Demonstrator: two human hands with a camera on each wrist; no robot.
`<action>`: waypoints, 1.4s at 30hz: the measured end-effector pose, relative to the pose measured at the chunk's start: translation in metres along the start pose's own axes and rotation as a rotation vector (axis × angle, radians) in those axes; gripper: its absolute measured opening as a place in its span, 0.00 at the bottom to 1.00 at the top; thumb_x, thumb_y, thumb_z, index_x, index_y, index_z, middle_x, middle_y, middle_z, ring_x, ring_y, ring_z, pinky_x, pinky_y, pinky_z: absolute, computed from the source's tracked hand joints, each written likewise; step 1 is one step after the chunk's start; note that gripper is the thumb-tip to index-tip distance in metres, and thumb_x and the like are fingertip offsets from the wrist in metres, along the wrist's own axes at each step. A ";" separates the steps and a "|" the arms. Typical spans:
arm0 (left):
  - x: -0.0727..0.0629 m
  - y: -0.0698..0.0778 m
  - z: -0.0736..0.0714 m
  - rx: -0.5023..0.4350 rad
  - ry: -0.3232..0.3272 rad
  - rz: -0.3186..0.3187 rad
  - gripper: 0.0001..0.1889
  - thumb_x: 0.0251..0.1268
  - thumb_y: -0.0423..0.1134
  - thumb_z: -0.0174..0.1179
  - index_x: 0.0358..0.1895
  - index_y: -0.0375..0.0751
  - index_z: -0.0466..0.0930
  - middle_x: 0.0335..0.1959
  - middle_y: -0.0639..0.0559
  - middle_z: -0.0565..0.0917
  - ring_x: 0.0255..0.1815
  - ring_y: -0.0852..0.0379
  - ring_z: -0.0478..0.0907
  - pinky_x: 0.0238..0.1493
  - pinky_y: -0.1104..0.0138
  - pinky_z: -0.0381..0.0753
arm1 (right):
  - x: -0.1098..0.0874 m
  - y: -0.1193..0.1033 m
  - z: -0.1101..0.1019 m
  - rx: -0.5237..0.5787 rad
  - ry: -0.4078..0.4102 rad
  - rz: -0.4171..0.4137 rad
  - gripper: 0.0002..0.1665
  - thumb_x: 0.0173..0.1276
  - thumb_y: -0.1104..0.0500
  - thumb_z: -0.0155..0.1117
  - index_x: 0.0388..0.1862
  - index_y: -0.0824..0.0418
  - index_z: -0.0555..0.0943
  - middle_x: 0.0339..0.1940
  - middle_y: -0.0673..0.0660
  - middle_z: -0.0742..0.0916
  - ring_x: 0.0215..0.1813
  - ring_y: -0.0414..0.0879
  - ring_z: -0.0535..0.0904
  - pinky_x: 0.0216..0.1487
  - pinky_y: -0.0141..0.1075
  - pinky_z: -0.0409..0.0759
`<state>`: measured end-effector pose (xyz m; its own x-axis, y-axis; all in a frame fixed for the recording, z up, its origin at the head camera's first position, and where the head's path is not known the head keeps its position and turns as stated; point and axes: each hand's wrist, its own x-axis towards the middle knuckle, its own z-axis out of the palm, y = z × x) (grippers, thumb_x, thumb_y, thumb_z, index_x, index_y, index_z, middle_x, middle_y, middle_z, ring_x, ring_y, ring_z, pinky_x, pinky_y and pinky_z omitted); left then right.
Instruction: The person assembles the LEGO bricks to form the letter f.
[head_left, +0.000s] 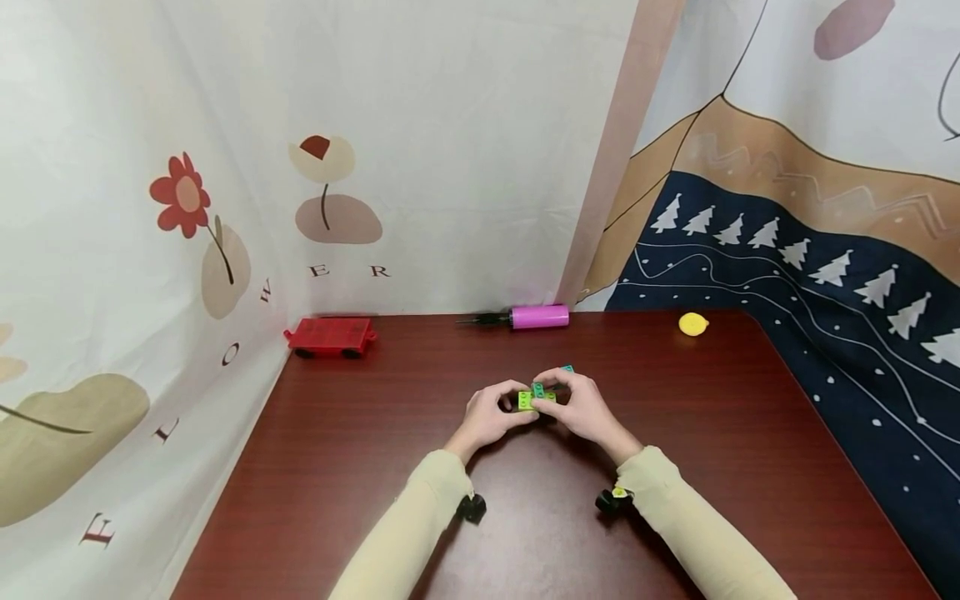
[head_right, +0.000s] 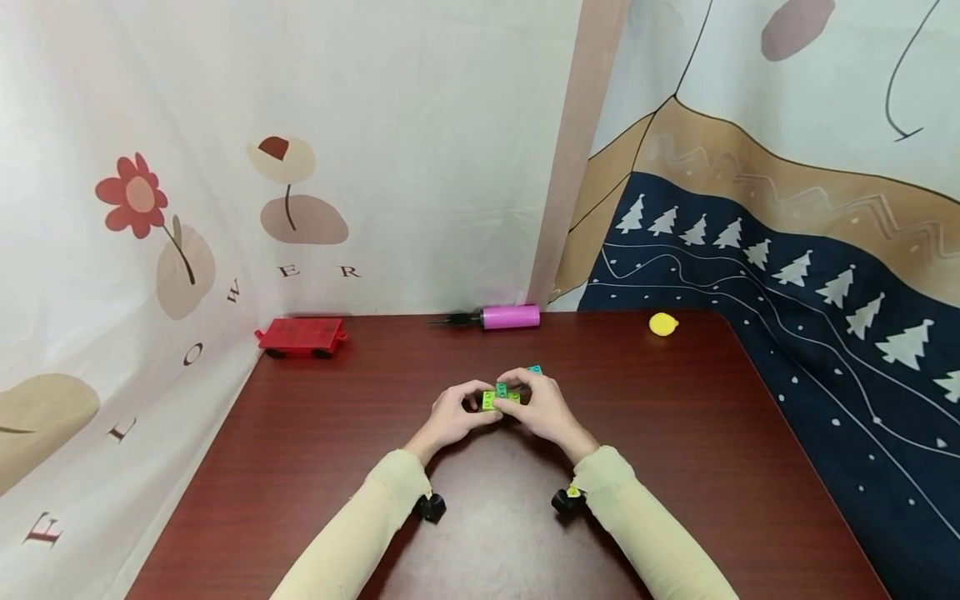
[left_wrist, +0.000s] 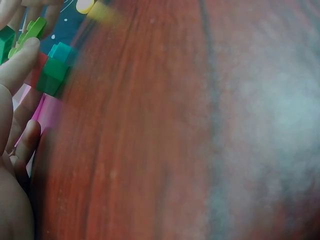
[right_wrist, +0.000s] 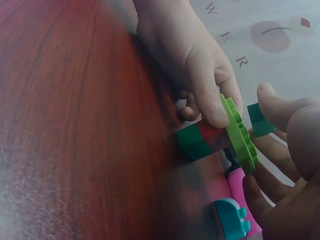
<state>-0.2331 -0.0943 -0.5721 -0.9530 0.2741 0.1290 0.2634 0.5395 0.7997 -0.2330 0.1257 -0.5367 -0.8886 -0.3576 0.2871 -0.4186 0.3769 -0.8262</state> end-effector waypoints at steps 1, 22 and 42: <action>0.000 0.000 0.000 0.001 -0.001 -0.001 0.19 0.59 0.59 0.77 0.53 0.65 0.87 0.30 0.62 0.81 0.34 0.63 0.76 0.41 0.63 0.73 | 0.000 0.001 0.000 -0.006 -0.003 0.004 0.17 0.65 0.61 0.79 0.52 0.58 0.87 0.47 0.53 0.91 0.50 0.49 0.87 0.52 0.44 0.86; -0.001 0.001 0.001 0.014 0.003 0.008 0.20 0.60 0.55 0.78 0.55 0.60 0.88 0.31 0.62 0.81 0.34 0.64 0.76 0.44 0.63 0.73 | -0.005 0.003 0.014 -0.088 0.029 0.003 0.18 0.66 0.56 0.80 0.53 0.55 0.86 0.49 0.50 0.90 0.45 0.43 0.85 0.47 0.38 0.84; -0.001 -0.001 0.000 0.014 0.008 0.023 0.21 0.59 0.58 0.77 0.53 0.61 0.88 0.30 0.63 0.82 0.34 0.63 0.77 0.43 0.62 0.73 | -0.009 0.003 0.013 -0.095 0.020 -0.014 0.20 0.71 0.57 0.76 0.59 0.60 0.87 0.53 0.52 0.90 0.47 0.44 0.83 0.45 0.36 0.82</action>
<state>-0.2321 -0.0947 -0.5731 -0.9478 0.2801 0.1522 0.2874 0.5444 0.7881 -0.2245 0.1193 -0.5481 -0.8857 -0.3468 0.3086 -0.4461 0.4518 -0.7726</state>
